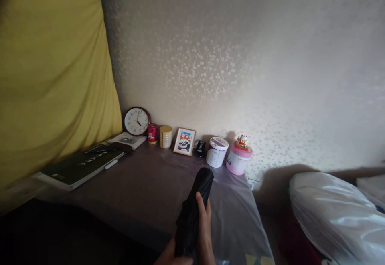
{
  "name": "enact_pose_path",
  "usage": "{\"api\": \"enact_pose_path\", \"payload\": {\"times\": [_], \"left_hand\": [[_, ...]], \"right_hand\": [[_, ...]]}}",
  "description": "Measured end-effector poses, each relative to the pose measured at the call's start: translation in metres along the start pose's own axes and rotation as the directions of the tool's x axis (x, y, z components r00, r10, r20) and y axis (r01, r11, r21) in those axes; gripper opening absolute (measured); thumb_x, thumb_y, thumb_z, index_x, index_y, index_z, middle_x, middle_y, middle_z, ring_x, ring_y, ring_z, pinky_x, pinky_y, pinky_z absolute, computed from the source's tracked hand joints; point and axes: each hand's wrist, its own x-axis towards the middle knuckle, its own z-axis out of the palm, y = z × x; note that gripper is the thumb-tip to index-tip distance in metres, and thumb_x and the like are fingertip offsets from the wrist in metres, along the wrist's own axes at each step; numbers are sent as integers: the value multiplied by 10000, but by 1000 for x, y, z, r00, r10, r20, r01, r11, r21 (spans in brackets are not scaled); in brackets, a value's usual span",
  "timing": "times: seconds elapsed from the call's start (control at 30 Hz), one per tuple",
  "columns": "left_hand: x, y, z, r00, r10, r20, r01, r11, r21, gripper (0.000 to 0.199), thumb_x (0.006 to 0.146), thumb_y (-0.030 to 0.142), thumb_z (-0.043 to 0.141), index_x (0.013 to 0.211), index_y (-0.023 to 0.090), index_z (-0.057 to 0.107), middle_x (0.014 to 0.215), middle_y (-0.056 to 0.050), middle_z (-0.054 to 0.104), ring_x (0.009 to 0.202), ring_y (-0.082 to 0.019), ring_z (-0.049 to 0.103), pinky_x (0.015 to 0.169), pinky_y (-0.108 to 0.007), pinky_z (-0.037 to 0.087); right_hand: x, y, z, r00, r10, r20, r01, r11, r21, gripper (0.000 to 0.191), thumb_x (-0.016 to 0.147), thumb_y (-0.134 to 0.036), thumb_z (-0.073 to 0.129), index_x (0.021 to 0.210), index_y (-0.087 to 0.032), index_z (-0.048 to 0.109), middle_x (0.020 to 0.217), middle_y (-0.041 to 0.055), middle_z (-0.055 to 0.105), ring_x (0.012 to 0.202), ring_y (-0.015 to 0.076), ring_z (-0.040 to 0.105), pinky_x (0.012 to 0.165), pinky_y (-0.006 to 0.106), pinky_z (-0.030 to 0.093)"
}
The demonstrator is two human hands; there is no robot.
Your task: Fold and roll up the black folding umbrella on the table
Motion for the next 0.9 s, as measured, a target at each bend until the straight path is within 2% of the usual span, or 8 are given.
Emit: {"api": "enact_pose_path", "payload": {"times": [0.13,0.27,0.47,0.53,0.63,0.73,0.83,0.9], "left_hand": [[0,-5,-9,999,-4,-46,7,999,46,822,591,251,676,1345,295,351,1025,-50,660,933,-262,628,795,-322,472],[-4,-10,-17,997,-38,-66,45,994,100,819,621,236,635,1372,195,312,874,-85,682,904,-289,631,812,-362,448],[-7,-13,-23,997,-51,-52,57,991,123,871,639,221,641,1401,186,220,855,-70,672,879,-254,630,806,-333,429],[-7,-11,-23,1000,-26,-10,27,995,97,889,647,238,649,1403,185,186,868,-59,664,831,-223,633,780,-308,438],[-6,-6,-23,984,32,173,-20,997,-70,843,667,290,634,1380,194,196,780,-9,638,691,-175,621,680,-283,458],[-7,-2,-21,948,7,317,63,976,-209,792,701,310,587,1368,211,171,660,43,593,529,-127,562,534,-237,417],[-8,-3,-18,954,-60,295,115,978,-172,807,719,276,557,1381,218,99,624,55,572,484,-113,525,490,-215,374],[-7,-8,-16,976,-19,219,45,992,-114,827,712,253,561,1389,199,90,709,15,603,561,-136,565,557,-245,421]], "right_hand": [[1,1,3,1000,-5,22,6,997,-78,552,648,-549,666,1070,-204,585,764,-21,666,655,172,626,575,250,503],[0,5,6,998,-64,-11,62,992,-108,553,665,-514,672,1105,-200,557,857,-5,671,739,177,631,633,247,502],[2,11,5,998,1,-56,-5,998,-66,564,644,-533,678,1071,-181,571,788,-2,657,692,182,626,613,267,505],[1,9,4,997,51,-50,-52,999,-15,559,630,-548,678,1037,-178,584,715,-17,641,633,173,614,577,265,499],[-4,1,3,988,150,24,-152,985,78,515,634,-587,648,918,-159,608,609,-20,609,544,161,585,526,269,487],[-7,-5,5,970,213,116,-227,966,122,511,662,-617,601,840,-138,611,563,-1,595,488,164,566,490,287,483],[-6,-4,5,983,157,92,-164,983,75,528,658,-583,629,934,-133,614,594,1,615,531,180,588,508,288,488],[-4,1,3,996,78,42,-78,997,1,539,656,-549,651,1020,-155,604,676,-3,646,619,187,613,567,279,499]]}}
